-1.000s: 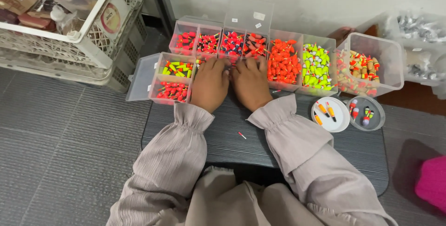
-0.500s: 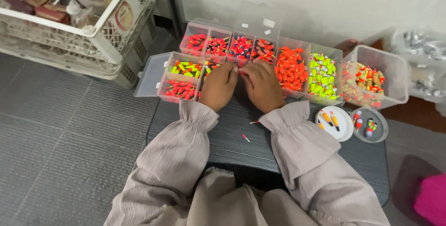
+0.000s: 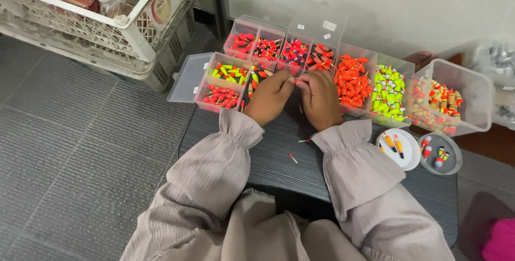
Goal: Assembling fishing floats by manually inserting stems into float bodies.
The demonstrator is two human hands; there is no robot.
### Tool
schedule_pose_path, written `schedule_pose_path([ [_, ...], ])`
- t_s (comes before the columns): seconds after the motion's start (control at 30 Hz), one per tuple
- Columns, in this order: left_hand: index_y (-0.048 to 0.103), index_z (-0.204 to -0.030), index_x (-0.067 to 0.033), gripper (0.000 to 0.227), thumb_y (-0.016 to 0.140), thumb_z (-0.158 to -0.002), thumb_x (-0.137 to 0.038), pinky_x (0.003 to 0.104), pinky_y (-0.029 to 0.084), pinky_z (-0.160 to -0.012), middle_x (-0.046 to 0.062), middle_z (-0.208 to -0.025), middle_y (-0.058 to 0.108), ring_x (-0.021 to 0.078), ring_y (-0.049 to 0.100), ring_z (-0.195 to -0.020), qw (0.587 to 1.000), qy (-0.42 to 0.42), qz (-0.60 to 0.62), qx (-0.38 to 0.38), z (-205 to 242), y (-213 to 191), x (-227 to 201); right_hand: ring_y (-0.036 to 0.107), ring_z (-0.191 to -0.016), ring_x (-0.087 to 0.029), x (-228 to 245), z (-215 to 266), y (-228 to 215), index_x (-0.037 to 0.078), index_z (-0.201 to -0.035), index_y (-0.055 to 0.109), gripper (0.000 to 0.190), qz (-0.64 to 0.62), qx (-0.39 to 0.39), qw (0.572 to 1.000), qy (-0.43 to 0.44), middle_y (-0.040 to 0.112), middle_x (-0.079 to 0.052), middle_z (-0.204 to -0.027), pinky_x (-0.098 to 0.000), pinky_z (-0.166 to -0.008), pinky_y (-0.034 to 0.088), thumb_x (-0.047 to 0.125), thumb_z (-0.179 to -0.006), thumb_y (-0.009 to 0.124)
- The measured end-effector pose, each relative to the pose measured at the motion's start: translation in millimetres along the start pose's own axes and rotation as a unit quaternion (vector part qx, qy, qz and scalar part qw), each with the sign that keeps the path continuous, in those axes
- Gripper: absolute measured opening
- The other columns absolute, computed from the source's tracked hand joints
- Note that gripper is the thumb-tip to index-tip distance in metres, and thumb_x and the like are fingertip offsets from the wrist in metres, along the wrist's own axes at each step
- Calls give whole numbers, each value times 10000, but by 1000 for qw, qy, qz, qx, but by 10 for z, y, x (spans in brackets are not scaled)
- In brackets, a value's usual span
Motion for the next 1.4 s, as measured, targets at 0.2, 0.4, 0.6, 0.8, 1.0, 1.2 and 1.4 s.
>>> schedule_pose_path([
  [0.2, 640, -984, -117, 247, 447, -1038, -261, 476, 524, -843, 156, -804, 650, 332, 671, -922, 999, -4, 49, -4, -37, -8, 57, 611, -930, -365, 2, 52, 71, 46, -1144, 619, 177, 13, -26, 999, -31, 619, -116, -990, -477, -877, 492, 187, -1043, 585],
  [0.4, 624, -981, -107, 218, 458, -1043, -233, 512, 526, -817, 231, -835, 643, 422, 670, -935, 999, 34, 33, 11, 44, -18, -100, 579, -854, -337, 139, -6, -95, 61, -1151, 607, 266, 26, -45, 998, -20, 557, -103, -896, -471, -842, 477, 308, -1061, 565],
  [0.6, 626, -957, -93, 241, 450, -1045, -231, 488, 529, -806, 184, -821, 659, 381, 670, -894, 999, 20, 33, 8, 6, 16, 16, 590, -842, -367, 47, 41, 24, 54, -1030, 602, 257, 62, -39, 997, -32, 559, -122, -862, -487, -825, 469, 295, -1082, 528],
  [0.8, 621, -946, -101, 242, 451, -1043, -243, 488, 522, -791, 207, -792, 629, 382, 663, -870, 999, 31, 29, 1, 32, -95, -200, 606, -939, -356, 163, -18, -72, 59, -1214, 610, 256, 44, -62, 995, -70, 593, -118, -989, -498, -906, 466, 199, -1003, 643],
  [1.0, 630, -938, -98, 260, 449, -1045, -251, 471, 527, -776, 191, -777, 632, 363, 670, -853, 999, 26, 17, 5, 3, -50, -78, 606, -894, -355, 8, 78, 45, 58, -1061, 635, 232, 74, -48, 993, -74, 575, -110, -889, -503, -906, 463, 267, -1073, 535],
  [1.2, 635, -931, -95, 276, 437, -1049, -246, 458, 528, -778, 189, -781, 633, 355, 669, -851, 999, 28, 22, 5, -8, -39, -33, 611, -910, -326, -1, 100, 62, 56, -1169, 617, 198, 69, -75, 990, -102, 598, -97, -963, -490, -947, 462, 171, -1009, 628],
  [1.4, 637, -955, -84, 248, 479, -1040, -256, 517, 528, -784, 237, -812, 635, 442, 668, -905, 999, 35, -19, 9, 61, -56, -176, 628, -903, -331, -50, 95, 57, 72, -1046, 626, 281, 71, -28, 996, -52, 599, -99, -864, -495, -977, 440, 315, -1091, 492],
])
Point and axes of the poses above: each hand's wrist, its own z-axis away from the middle knuckle, its own y-axis out of the palm, x = y × z, the point moved 5 cm from there along -z, towards the middle knuckle
